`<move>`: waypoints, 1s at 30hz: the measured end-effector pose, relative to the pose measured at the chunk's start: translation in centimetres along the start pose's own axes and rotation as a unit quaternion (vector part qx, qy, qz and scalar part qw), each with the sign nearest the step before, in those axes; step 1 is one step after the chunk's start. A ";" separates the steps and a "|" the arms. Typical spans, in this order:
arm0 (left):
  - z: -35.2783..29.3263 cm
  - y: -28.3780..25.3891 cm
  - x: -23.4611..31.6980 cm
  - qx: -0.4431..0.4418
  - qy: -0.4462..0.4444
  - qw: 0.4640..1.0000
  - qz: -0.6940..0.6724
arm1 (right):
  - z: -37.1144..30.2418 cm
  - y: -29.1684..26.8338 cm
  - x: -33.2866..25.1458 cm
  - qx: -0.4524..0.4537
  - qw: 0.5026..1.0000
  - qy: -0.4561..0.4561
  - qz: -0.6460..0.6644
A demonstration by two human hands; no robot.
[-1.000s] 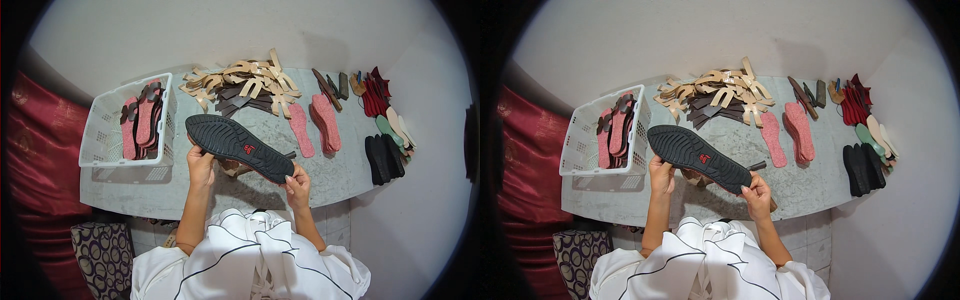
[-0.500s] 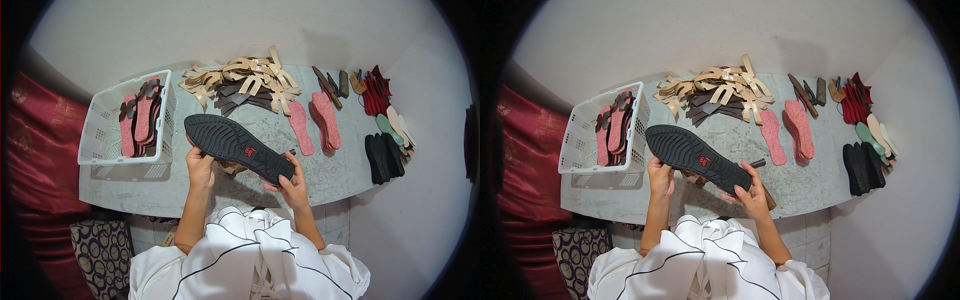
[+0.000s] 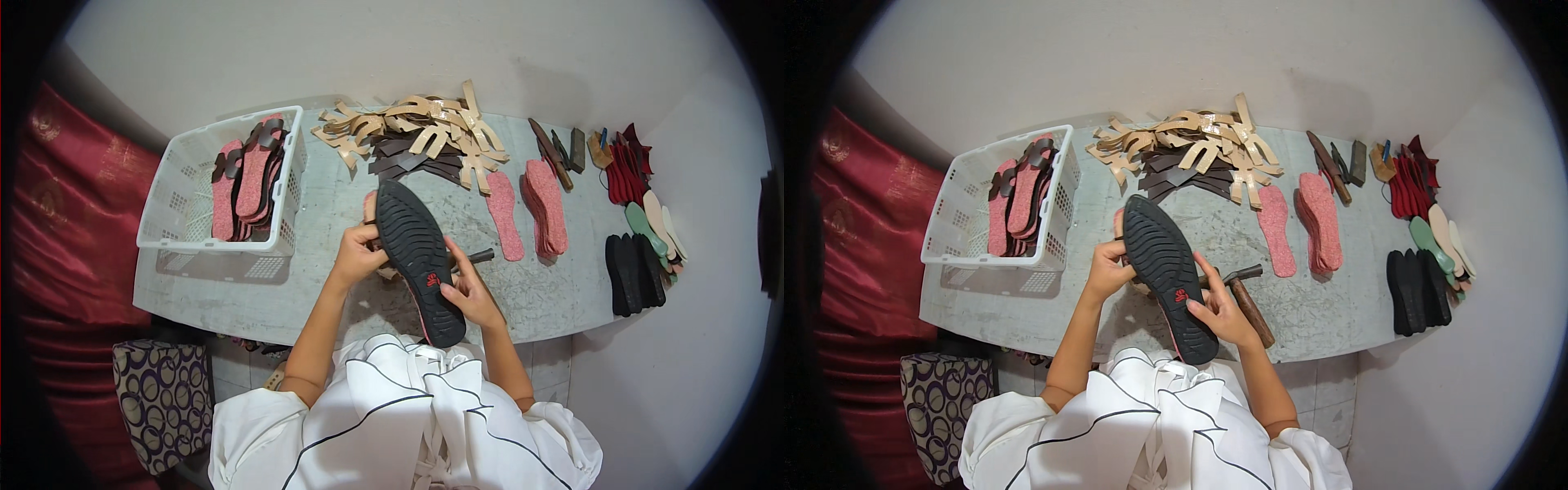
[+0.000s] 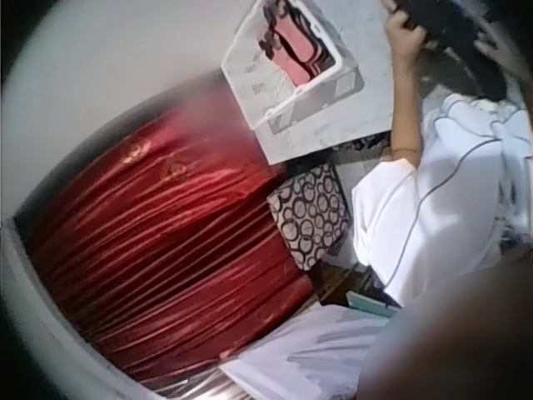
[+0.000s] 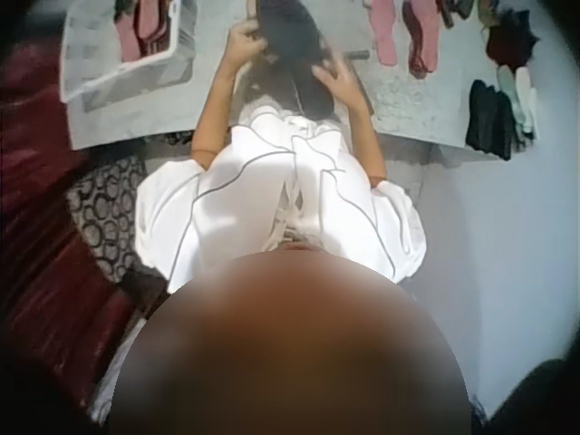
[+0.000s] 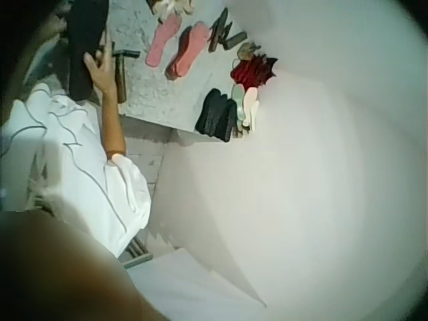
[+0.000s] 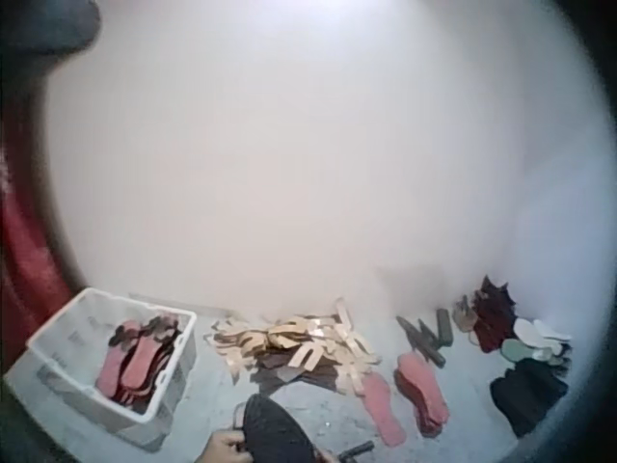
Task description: Assembling a sandal by placing straps onto the insole and hammering the outsole to secure the parts.
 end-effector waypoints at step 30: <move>1.6 3.1 6.0 -0.030 0.176 0.952 0.248 | 3.3 1.3 -2.5 0.113 0.981 -0.157 -0.031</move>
Point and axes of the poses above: each hand's wrist, its own z-axis towards the middle knuckle, its own y-axis out of the palm, x = y × z, the point moved 6 cm from there along z, towards the middle knuckle, and after that the axes turned 13 degrees about -x, right-handed, at the moved point
